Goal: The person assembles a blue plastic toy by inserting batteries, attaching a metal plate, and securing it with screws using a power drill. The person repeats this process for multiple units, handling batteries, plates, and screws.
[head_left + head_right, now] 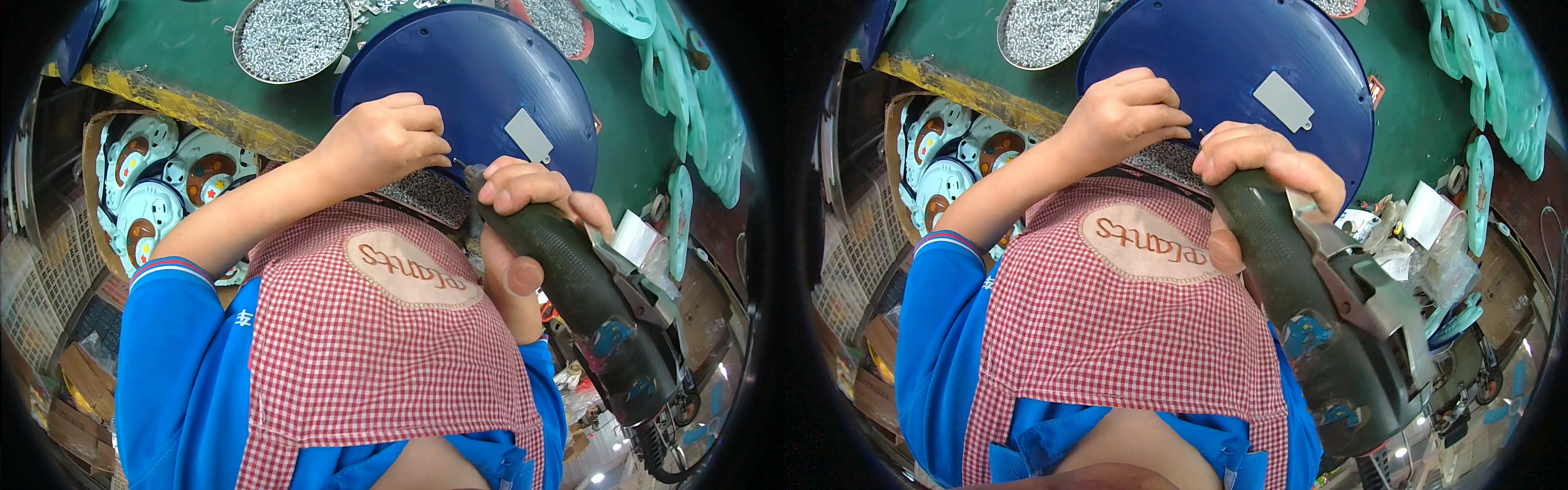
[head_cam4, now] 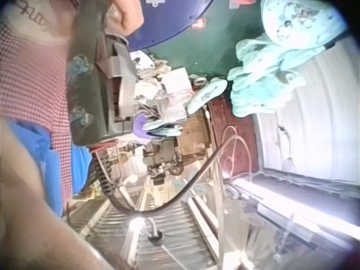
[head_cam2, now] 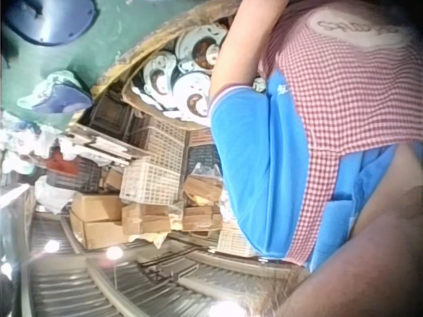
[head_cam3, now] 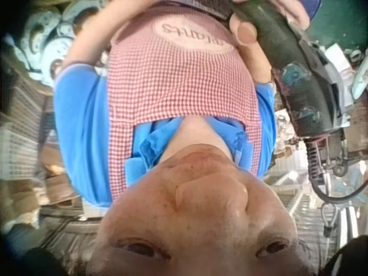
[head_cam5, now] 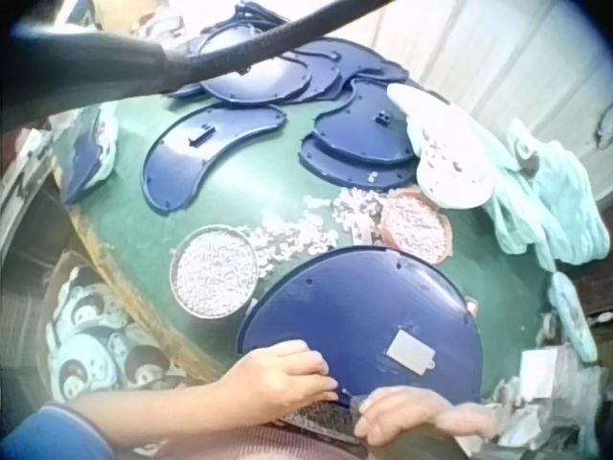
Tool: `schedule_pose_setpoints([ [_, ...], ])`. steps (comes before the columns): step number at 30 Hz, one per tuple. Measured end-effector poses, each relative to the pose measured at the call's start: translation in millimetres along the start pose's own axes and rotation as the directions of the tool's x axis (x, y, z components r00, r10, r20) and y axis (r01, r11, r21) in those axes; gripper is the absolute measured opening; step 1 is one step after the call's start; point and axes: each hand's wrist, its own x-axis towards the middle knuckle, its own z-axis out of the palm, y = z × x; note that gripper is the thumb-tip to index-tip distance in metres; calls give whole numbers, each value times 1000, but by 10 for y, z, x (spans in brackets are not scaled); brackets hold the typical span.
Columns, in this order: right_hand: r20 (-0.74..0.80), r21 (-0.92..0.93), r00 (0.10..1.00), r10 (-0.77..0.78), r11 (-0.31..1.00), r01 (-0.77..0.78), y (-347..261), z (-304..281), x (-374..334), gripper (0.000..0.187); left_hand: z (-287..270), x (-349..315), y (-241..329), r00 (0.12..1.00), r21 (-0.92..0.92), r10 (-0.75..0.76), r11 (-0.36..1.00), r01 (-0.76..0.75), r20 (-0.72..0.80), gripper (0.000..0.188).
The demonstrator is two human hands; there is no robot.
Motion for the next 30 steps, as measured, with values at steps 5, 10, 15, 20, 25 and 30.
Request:
schedule_pose_setpoints([
  [5, -202, 97, 976, 82, 993, -64, -251, -28, 66, 98, 121, 89, 117, 997, -81, 71, 994, -67, 42, 14],
  [10, -320, 46, 947, 38, 999, -24, -425, -210, -93, 94, 361, 271, 304, 997, -210, 75, 975, -73, 4, 16],
  [15, -345, -138, 938, -20, 990, -30, -502, -386, -328, 91, 472, 306, 353, 999, -259, 31, 965, -35, -20, 17],
  [20, -316, -120, 949, 14, 991, -54, -306, -418, -480, 86, 437, 304, 306, 988, -273, -24, 960, 66, 154, 28],
  [25, -268, 42, 961, 62, 998, -52, -407, -528, -339, 93, 463, 263, 348, 981, -240, 178, 958, -155, 78, 25],
  [30, -274, 144, 959, 72, 989, -33, -571, -511, -316, 93, 582, 265, 469, 946, -261, 325, 914, -310, 14, 23],
])
